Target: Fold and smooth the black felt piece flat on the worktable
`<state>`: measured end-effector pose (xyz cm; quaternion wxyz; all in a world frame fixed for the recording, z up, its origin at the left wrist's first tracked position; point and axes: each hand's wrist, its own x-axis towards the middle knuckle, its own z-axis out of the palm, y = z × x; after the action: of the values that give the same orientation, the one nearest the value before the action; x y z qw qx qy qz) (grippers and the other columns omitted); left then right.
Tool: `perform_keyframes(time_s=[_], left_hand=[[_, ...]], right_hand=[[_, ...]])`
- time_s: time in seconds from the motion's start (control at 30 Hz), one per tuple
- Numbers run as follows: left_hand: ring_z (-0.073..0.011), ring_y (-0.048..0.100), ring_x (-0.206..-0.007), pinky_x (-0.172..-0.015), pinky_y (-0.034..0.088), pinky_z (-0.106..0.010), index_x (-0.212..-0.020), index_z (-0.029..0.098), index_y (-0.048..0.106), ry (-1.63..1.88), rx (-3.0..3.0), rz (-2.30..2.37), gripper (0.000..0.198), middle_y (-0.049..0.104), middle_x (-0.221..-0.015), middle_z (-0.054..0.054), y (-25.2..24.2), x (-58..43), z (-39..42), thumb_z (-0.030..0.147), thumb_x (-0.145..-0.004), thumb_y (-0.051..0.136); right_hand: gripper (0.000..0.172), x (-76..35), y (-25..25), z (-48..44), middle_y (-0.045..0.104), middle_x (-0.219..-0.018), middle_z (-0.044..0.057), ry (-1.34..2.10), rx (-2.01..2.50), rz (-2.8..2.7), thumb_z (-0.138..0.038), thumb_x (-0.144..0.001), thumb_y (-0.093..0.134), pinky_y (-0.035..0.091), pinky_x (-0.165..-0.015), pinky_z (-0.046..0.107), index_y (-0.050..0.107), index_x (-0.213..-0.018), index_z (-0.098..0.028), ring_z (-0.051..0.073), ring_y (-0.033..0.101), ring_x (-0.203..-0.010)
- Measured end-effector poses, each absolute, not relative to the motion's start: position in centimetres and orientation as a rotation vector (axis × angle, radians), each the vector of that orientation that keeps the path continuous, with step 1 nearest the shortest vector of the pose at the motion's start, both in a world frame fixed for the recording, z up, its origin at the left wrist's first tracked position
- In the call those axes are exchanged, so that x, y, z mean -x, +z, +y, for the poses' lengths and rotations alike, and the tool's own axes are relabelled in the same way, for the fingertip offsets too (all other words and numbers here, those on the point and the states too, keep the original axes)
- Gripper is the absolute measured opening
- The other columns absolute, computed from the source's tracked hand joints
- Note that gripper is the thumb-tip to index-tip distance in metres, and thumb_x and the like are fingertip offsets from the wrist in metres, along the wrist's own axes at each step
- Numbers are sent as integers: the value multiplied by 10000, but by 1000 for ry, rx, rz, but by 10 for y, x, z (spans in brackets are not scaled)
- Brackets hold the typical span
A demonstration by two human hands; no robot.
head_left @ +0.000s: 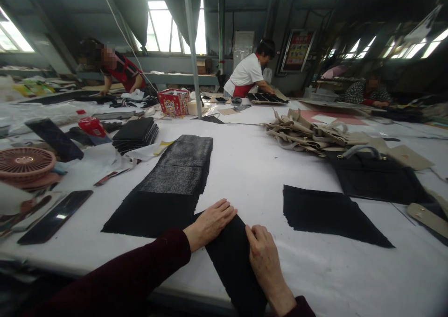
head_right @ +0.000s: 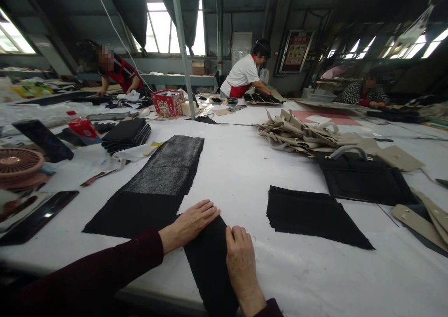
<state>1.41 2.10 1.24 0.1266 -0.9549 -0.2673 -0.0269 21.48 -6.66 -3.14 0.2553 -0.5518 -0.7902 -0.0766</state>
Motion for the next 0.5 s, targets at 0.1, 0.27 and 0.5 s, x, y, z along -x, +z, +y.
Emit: perform_keyframes(time_s=[0.1,0.27,0.5], left_hand=[[-232,478,-1233,-1144,247,-402,-1440,193,395,-68,2787,-749,507,567,-1242,-87,14,-14,19,141,-943,480],[-243,432,-1298,-1154,226,-420,-1433,223,407,-64,2782,-727,519,551,-1282,-87,19,-15,18,161,-928,513],[-203,513,-1159,-1095,314,-346,-1392,162,429,-59,2829,-673,439,586,-1225,-79,23,-24,15,101,-958,451]], right_hand=[[321,-218,-30,-71,537,-896,71,-208,1496,-2153,-9,-899,448,431,-742,364,580,-1164,-133,228,508,-844],[326,-224,-30,-78,538,-900,74,-205,1499,-2161,-13,-897,455,445,-749,374,573,-1177,-130,231,509,-842],[363,-234,-32,-89,539,-918,90,-196,1482,-2164,21,-887,414,463,-773,384,565,-1191,-108,234,505,-860]])
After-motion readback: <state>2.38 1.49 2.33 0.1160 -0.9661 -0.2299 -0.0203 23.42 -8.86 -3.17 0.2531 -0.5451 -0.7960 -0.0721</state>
